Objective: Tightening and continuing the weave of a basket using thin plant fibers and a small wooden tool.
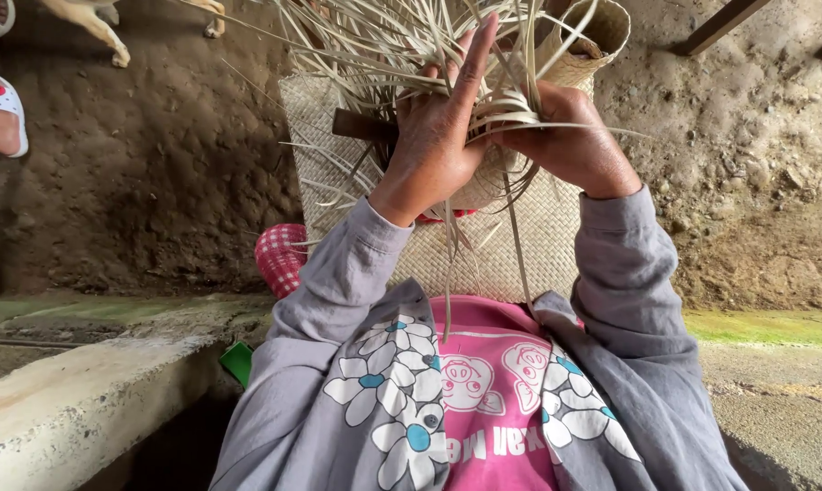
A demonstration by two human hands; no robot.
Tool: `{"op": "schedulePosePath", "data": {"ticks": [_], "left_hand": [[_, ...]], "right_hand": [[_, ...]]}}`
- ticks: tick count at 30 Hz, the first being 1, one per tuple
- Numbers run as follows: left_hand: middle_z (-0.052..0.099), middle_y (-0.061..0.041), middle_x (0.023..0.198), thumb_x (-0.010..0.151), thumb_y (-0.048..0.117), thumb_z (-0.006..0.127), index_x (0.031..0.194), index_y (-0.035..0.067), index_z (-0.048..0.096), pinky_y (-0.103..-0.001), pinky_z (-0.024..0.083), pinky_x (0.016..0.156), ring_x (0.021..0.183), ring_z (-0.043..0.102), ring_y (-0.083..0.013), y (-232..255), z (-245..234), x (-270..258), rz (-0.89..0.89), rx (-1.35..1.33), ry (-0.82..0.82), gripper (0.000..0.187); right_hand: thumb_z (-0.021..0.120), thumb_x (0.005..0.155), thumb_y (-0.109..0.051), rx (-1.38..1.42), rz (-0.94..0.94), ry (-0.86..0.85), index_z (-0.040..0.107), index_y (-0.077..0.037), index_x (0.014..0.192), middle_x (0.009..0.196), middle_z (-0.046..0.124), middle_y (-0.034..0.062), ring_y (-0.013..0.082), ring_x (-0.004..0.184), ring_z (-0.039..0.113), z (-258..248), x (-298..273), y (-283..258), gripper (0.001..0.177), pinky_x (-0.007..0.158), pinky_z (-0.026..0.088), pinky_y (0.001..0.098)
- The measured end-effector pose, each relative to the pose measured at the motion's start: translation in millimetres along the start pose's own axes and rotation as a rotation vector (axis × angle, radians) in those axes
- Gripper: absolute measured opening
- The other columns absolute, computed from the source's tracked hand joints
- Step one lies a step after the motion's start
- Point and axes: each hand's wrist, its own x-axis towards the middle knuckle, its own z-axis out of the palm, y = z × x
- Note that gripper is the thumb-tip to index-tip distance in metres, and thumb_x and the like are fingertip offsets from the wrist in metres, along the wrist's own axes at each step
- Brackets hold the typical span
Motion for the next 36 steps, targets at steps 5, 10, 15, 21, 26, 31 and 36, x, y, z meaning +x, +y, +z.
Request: {"op": "schedulePosePath", "data": {"ticks": [5,10,15,21,26,31,36], "left_hand": [[0.034,-0.015,0.174,0.091,0.041,0.098,0.168,0.034,-0.007,-0.043,0.043,0.121,0.159,0.043,-0.0370,1.5,-2.6,4.1,0.027,-0.014,0.030,0.130],[0.026,-0.005,0.178,0.092,0.050,0.097,0.167,0.032,-0.011,-0.052,0.046,0.104,0.136,0.065,-0.0388,-3.8,5.4,2.9,-0.056,0.063,-0.049,0.132],[0.038,-0.011,0.173,0.096,0.041,0.092,0.168,0.032,-0.007,-0.041,0.060,0.093,0.135,0.071,-0.0320,-2.2,-1.6,5.4,0.029,0.029,0.038,0.123],[0.074,-0.004,0.117,0.093,0.017,0.083,0.167,0.020,-0.011,-0.046,0.046,0.113,0.107,0.070,-0.0281,-29.9,28.5,-1.4,0.176,0.018,0.092,0.120],[0.079,0.004,0.104,0.091,0.011,0.082,0.166,0.033,-0.015,-0.041,0.056,0.093,0.092,0.072,-0.0207,-7.9,5.7,4.1,0.066,-0.090,0.042,0.125],[0.069,0.012,0.095,0.087,0.015,0.085,0.167,0.033,-0.011,-0.030,0.053,0.073,0.065,0.058,-0.0060,-9.6,5.8,2.7,0.022,-0.056,0.068,0.127],[0.082,0.003,0.097,0.086,0.020,0.089,0.166,0.030,-0.014,-0.032,0.059,0.073,0.063,0.071,-0.0115,0.9,-2.6,7.1,0.002,-0.043,0.010,0.131]], "right_hand": [[0.079,0.097,-0.018,-0.027,-0.060,-0.112,0.069,-0.005,0.112,0.099,0.067,0.0041,0.0143,0.090,0.061,-10.7,3.6,-6.5,0.022,0.077,0.050,0.0320],[0.076,0.098,-0.015,0.011,-0.121,-0.208,0.068,-0.001,0.111,0.102,0.067,0.0065,0.0165,0.092,0.063,-17.3,8.2,-6.5,0.021,0.077,0.051,0.0317],[0.075,0.103,-0.003,-0.065,-0.299,-0.020,0.073,0.004,0.105,0.109,0.071,0.0155,0.0249,0.101,0.069,-8.9,10.3,6.2,0.007,0.083,0.053,0.0356],[0.077,0.106,0.005,-0.209,-0.446,0.169,0.075,0.008,0.105,0.103,0.063,0.0149,0.0280,0.085,0.066,10.6,22.0,0.5,0.003,0.067,0.050,0.0376],[0.075,0.098,0.022,-0.048,-0.309,0.241,0.068,0.006,0.108,0.101,0.064,0.0153,0.0247,0.085,0.061,11.6,31.8,10.8,0.019,0.070,0.053,0.0324],[0.066,0.108,0.009,0.116,0.049,0.145,0.058,-0.001,0.103,0.092,0.066,0.0089,0.0131,0.068,0.061,-6.7,-11.9,-21.5,0.013,0.061,0.056,0.0260],[0.072,0.097,-0.017,0.227,0.227,0.016,0.063,-0.001,0.110,0.087,0.076,0.0115,0.0170,0.074,0.076,12.6,-35.5,-49.9,0.023,0.068,0.064,0.0261]]}}
